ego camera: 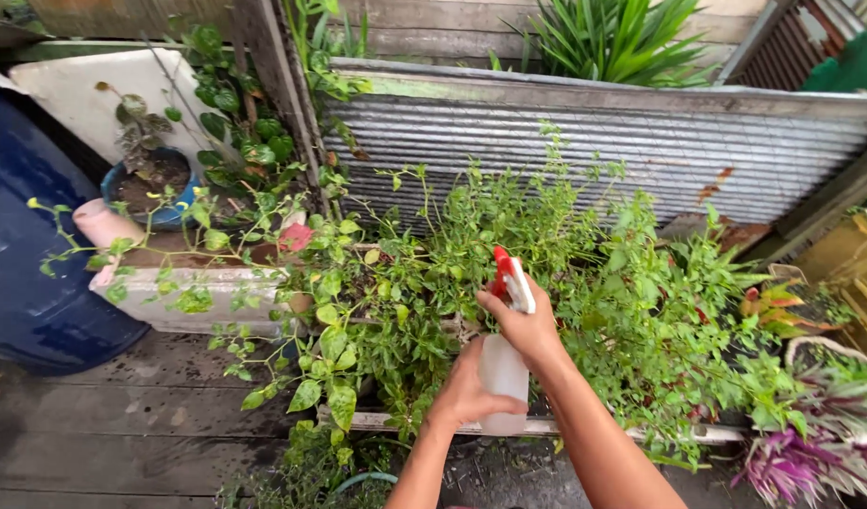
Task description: Watering various potted plants in a garden using a manual spray bottle.
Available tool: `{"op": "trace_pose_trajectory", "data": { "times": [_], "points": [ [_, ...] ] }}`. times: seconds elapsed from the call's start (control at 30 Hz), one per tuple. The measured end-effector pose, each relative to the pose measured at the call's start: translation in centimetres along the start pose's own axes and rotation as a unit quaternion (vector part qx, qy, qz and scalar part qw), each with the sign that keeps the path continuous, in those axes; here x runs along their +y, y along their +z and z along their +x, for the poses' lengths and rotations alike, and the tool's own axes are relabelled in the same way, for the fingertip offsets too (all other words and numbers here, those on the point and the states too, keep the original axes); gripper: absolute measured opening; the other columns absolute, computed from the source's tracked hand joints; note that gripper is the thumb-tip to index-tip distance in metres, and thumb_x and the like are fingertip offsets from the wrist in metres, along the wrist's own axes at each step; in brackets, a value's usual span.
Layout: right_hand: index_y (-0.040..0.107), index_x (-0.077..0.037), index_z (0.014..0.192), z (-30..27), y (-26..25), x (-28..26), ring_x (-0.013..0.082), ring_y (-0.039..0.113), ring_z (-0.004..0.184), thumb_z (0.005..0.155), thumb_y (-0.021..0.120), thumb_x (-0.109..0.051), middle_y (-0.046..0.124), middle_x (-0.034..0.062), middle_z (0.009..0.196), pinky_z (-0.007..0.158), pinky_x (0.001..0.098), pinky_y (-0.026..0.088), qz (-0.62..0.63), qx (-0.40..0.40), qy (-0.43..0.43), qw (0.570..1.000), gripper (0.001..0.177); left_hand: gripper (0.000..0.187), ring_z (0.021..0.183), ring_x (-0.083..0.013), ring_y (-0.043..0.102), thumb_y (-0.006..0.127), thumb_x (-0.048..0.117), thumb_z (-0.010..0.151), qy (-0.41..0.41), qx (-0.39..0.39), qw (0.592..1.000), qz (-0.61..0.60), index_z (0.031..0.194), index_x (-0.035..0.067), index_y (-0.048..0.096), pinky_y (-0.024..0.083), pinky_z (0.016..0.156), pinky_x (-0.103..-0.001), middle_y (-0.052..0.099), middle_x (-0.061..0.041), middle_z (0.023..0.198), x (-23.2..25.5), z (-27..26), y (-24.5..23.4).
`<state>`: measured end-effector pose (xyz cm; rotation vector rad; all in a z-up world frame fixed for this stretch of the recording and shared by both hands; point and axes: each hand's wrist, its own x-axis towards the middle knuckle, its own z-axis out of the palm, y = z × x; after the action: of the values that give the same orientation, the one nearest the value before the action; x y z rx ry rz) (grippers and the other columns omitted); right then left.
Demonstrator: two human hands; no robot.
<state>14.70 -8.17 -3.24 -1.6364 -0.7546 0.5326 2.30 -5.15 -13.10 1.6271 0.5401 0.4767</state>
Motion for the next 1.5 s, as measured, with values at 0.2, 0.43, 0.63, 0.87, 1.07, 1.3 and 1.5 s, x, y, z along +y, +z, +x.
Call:
{"op": "trace_pose_trajectory", "data": {
  "times": [0.2, 0.43, 0.63, 0.87, 1.07, 1.3, 1.5],
  "points": [
    [0.056, -0.009, 0.137, -2.3, -5.1, 4.2, 0.0178, 0.063, 0.084, 0.073, 0.078, -0.013, 0.07, 0.0076, 0.112, 0.074, 0.031, 0.052, -0.011, -0.047, 0.044, 0.998, 0.067, 0.106, 0.107, -0.028, 0.069, 0.086, 0.029, 0.039, -0.076, -0.111, 0.99, 0.04, 0.14, 0.011, 0.056, 0.056, 0.095, -0.041, 0.072, -0.01, 0.123, -0.2, -0.5, 0.4],
    [0.068, -0.001, 0.108, -2.7, -5.9, 7.6, 0.0169, 0.061, 0.069, 0.076, 0.083, -0.013, 0.068, 0.0076, 0.082, 0.064, 0.0295, 0.053, -0.002, 0.056, 0.034, 0.998, 0.038, 0.099, 0.103, -0.0224, 0.068, 0.085, 0.021, 0.043, -0.087, -0.194, 0.976, -0.05, 0.138, 0.012, 0.058, 0.055, 0.093, -0.035, 0.073, -0.007, 0.121, -0.5, 0.2, 2.3],
    [0.067, 0.001, 0.119, -2.9, -6.8, 7.1, 0.0201, 0.067, 0.081, 0.074, 0.081, -0.018, 0.073, 0.0109, 0.095, 0.073, 0.0314, 0.056, -0.032, 0.09, 0.055, 0.994, 0.051, 0.103, 0.107, -0.0242, 0.068, 0.084, 0.022, 0.042, -0.059, -0.205, 0.977, -0.019, 0.141, 0.014, 0.057, 0.054, 0.096, -0.037, 0.072, -0.006, 0.125, -1.0, 1.4, 2.4],
    [0.069, -0.002, 0.103, -3.8, -6.7, 4.7, 0.0194, 0.062, 0.069, 0.078, 0.078, -0.018, 0.069, 0.0098, 0.084, 0.062, 0.033, 0.052, -0.027, 0.148, 0.103, 0.983, 0.03, 0.109, 0.109, -0.0253, 0.067, 0.082, 0.024, 0.043, -0.068, -0.232, 0.97, -0.024, 0.147, 0.014, 0.052, 0.053, 0.096, -0.037, 0.07, -0.007, 0.13, 0.1, 1.6, 2.7],
    [0.068, -0.001, 0.103, -4.0, -7.3, 4.8, 0.0196, 0.061, 0.071, 0.078, 0.079, -0.018, 0.069, 0.0105, 0.085, 0.063, 0.0322, 0.051, -0.029, 0.145, 0.076, 0.986, 0.032, 0.108, 0.106, -0.0241, 0.067, 0.082, 0.024, 0.044, -0.052, -0.24, 0.969, -0.031, 0.147, 0.014, 0.053, 0.054, 0.095, -0.036, 0.071, -0.008, 0.126, 0.1, 1.7, 2.8],
    [0.068, 0.002, 0.108, -3.9, -7.5, 6.3, 0.0197, 0.057, 0.07, 0.082, 0.077, -0.02, 0.065, 0.0118, 0.086, 0.062, 0.0316, 0.047, 0.049, 0.212, 0.105, 0.97, 0.035, 0.119, 0.116, -0.028, 0.065, 0.08, 0.03, 0.043, -0.073, -0.254, 0.964, -0.04, 0.154, 0.01, 0.043, 0.052, 0.097, -0.037, 0.065, -0.013, 0.138, 0.0, 2.1, 2.7],
    [0.065, 0.005, 0.108, -3.8, -8.2, 6.1, 0.0262, 0.064, 0.077, 0.084, 0.075, -0.024, 0.068, 0.0172, 0.091, 0.066, 0.0372, 0.052, 0.075, 0.244, 0.105, 0.961, 0.039, 0.128, 0.121, -0.0336, 0.064, 0.079, 0.033, 0.043, -0.081, -0.259, 0.962, -0.039, 0.16, 0.008, 0.031, 0.055, 0.095, -0.042, 0.056, -0.02, 0.149, 0.2, 2.8, 3.2]
  ]
}}
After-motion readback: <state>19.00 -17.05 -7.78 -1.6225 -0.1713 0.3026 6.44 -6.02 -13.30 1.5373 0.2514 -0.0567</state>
